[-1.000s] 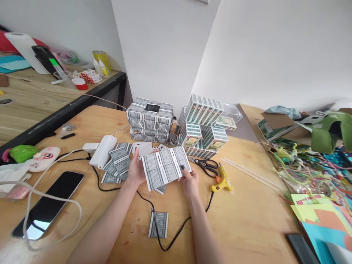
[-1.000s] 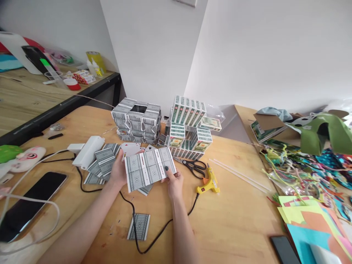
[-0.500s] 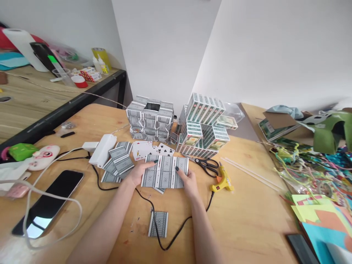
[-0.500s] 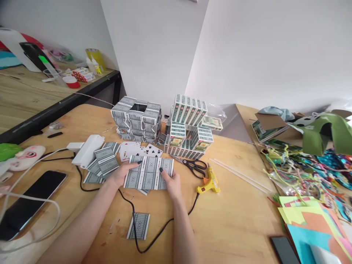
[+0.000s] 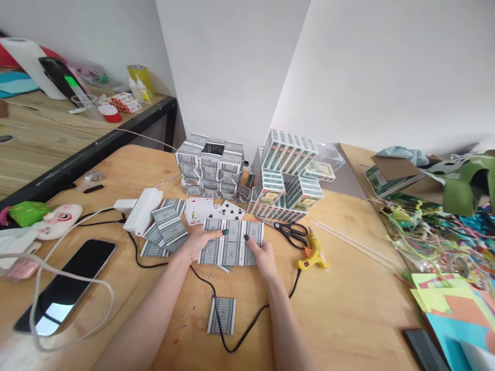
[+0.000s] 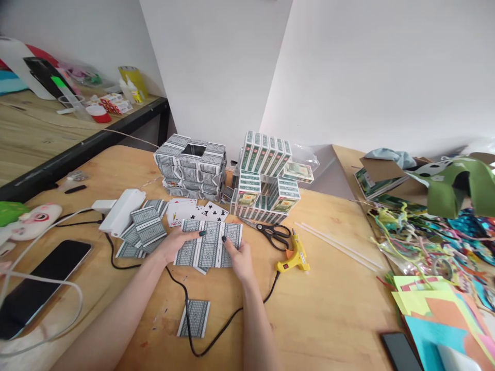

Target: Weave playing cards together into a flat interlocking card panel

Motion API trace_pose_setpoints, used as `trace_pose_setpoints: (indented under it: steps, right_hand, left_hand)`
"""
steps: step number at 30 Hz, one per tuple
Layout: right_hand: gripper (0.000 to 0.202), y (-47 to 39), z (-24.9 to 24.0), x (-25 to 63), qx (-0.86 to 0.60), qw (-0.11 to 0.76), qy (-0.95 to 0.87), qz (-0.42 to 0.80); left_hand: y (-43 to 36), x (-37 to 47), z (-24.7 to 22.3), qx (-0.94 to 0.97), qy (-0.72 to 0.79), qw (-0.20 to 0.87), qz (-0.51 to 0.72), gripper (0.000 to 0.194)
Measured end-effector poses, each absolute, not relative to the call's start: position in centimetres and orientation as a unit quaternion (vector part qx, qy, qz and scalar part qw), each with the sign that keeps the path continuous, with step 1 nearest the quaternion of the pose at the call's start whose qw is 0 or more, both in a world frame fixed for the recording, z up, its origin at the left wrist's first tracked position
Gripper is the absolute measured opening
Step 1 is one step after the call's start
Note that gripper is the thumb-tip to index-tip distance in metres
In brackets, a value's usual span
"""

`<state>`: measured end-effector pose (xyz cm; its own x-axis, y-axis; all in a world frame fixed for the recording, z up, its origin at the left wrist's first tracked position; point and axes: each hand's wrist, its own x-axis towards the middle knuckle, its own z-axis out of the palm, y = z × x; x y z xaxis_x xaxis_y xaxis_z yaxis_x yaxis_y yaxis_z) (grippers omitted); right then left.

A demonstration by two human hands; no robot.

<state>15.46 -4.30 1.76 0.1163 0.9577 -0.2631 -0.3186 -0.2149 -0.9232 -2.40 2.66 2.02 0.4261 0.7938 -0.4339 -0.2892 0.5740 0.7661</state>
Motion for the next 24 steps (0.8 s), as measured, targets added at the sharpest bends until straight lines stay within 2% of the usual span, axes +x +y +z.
trace_pose_setpoints:
  steps: [8, 18, 24]
  right_hand:
    - [0.035, -4.18, 1.83, 15.65, -0.511, 0.543, -0.299, 0.595]
    - [0.033, -4.02, 2.1, 16.1, -0.519, 0.537, -0.296, 0.595]
    - [0.029, -3.63, 1.94, 16.26, -0.531, 0.535, -0.308, 0.581]
  left_hand:
    - [2.68, -2.1, 1.46, 0.323, 0.438, 0.754, 0.369, 0.042]
    - [2.39, -1.63, 1.46, 0.389, 0.461, 0.709, 0.366, 0.058]
    - [2.68, -1.53, 1.03, 0.415, 0.462, 0.698, 0.358, 0.048]
